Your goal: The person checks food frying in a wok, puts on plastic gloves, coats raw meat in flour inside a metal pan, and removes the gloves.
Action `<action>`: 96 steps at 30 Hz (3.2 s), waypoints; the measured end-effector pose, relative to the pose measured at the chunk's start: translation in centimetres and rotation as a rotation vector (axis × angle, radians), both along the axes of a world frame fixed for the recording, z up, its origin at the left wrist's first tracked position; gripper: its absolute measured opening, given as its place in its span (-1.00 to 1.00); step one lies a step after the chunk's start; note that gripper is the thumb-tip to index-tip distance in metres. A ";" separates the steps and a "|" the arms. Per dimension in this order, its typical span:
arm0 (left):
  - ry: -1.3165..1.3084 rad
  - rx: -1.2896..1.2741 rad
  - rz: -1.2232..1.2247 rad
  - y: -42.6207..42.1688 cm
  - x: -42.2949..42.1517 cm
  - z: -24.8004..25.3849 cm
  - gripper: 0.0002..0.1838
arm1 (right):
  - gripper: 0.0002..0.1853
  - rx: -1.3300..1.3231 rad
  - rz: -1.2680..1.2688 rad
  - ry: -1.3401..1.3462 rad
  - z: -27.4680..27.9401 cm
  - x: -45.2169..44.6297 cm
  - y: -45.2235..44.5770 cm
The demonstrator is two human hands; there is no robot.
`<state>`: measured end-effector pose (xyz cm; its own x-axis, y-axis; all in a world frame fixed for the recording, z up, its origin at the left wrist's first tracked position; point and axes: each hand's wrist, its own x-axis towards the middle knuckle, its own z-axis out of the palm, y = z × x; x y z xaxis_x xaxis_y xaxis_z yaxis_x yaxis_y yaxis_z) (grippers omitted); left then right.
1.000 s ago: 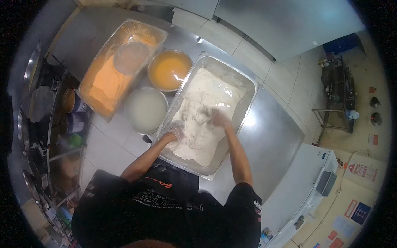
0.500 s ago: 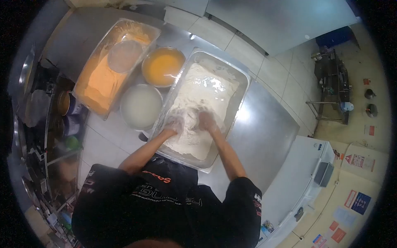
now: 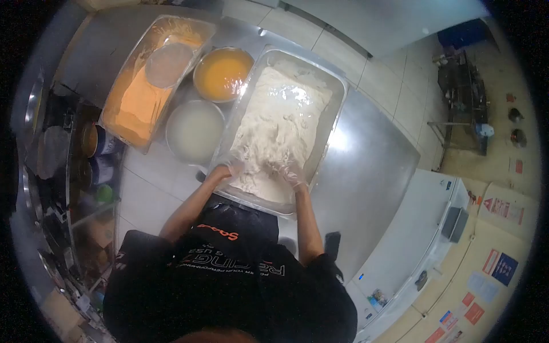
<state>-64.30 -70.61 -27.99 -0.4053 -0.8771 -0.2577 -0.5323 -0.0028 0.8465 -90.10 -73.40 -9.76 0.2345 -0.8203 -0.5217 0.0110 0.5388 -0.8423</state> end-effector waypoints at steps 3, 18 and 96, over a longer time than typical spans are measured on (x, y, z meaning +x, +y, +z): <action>-0.549 -0.219 -0.721 -0.1 -2.6 14.6 -0.77 | -0.38 0.036 0.594 1.110 2.5 1.2 2.0; -0.549 -0.200 -0.744 0.6 -3.8 11.3 -0.72 | -0.68 -0.331 0.604 1.047 -11.8 -2.0 7.4; -0.222 -0.413 -0.043 -18.8 -3.3 16.9 -0.38 | -0.43 -0.778 0.597 0.696 -12.6 8.1 -20.1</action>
